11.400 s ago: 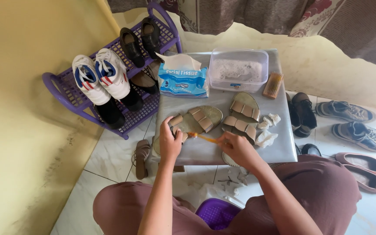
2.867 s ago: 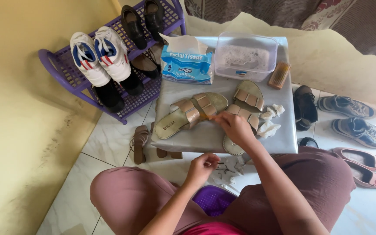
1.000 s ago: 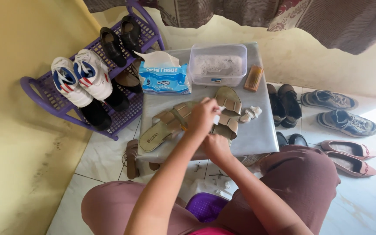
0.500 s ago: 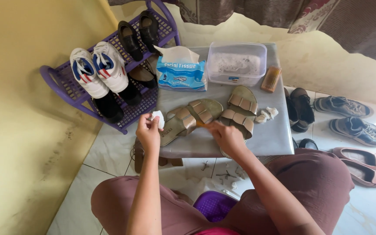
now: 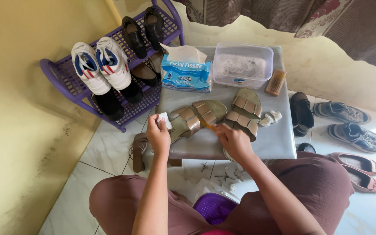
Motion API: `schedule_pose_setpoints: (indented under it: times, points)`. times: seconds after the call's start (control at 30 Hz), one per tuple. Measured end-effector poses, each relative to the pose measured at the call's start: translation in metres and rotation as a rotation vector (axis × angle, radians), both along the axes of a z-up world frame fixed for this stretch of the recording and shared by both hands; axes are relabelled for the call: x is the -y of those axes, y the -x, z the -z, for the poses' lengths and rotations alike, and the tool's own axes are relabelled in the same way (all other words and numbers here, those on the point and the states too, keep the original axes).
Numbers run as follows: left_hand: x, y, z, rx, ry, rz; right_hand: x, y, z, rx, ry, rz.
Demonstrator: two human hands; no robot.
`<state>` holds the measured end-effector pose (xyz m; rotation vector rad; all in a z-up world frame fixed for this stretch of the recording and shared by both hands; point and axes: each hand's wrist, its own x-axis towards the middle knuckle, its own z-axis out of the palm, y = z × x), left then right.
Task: Cleaning a pair of gold sandals using a brush and cleaning powder.
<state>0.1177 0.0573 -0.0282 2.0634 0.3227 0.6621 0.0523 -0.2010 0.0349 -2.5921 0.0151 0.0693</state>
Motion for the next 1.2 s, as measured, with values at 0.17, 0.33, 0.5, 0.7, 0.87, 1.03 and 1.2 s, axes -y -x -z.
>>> schedule_pose_setpoints:
  times: [0.17,0.33,0.5,0.7,0.87,1.03,1.2]
  points:
    - [-0.003,-0.001,0.009,0.058,0.009,0.003,0.02,0.012,-0.022,0.008,-0.219,0.021]
    - [-0.004,-0.001,0.01,0.103,0.033,0.0,0.05,0.017,-0.018,0.042,-0.416,0.093]
    - [-0.004,0.0,0.009,0.136,0.012,0.007,0.087,0.021,-0.026,0.268,-0.349,0.221]
    - [-0.004,0.003,0.007,0.08,0.0,-0.013,0.139,0.026,-0.008,0.366,-0.087,0.447]
    - [-0.004,0.012,0.008,0.045,0.121,-0.037,0.14,0.025,0.019,0.183,0.104,0.448]
    - [0.02,0.055,-0.029,-0.024,0.19,-0.036,0.1,0.025,-0.012,0.253,0.329,0.405]
    - [0.056,0.08,-0.048,0.108,0.31,0.384,0.02,0.035,-0.042,0.297,-0.482,0.031]
